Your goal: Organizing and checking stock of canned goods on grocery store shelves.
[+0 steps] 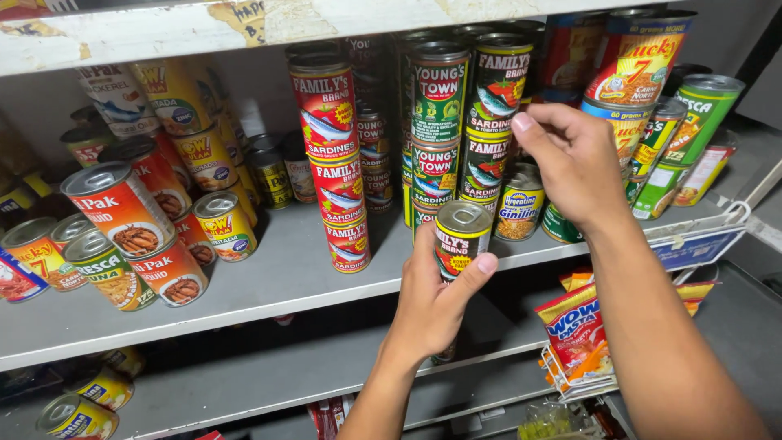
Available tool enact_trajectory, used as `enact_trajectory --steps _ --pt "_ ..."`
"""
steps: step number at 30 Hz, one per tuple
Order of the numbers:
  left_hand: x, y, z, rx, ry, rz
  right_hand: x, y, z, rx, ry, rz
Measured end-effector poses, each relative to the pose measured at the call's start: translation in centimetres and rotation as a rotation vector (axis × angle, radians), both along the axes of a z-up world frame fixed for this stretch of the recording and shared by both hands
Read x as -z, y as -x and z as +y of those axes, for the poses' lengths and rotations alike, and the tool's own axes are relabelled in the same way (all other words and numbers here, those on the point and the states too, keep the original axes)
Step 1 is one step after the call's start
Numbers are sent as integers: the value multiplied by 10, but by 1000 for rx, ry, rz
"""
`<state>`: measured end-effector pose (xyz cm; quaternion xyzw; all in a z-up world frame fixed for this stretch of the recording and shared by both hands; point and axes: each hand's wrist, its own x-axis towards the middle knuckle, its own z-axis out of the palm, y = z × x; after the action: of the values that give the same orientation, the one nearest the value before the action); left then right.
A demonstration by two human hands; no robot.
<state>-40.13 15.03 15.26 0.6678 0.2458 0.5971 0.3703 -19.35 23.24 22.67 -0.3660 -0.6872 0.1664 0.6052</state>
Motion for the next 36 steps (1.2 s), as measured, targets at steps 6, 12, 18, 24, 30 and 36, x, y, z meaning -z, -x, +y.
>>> enact_trajectory --steps 6,12,18,24,30,36 --pt "22 -10 2 95 82 -86 10 2 -72 -57 64 55" --pt "34 -29 -9 110 -71 -99 48 3 -110 -421 375 6" --pt "63 -27 -13 173 -39 -43 94 7 -119 -479 406 121" --pt "129 3 -8 -34 331 191 184 -1 -109 -439 613 90" --pt "206 13 33 -351 181 234 259 -16 -61 -409 609 159" --pt "227 4 38 -289 248 429 299 -21 -35 -420 671 115"
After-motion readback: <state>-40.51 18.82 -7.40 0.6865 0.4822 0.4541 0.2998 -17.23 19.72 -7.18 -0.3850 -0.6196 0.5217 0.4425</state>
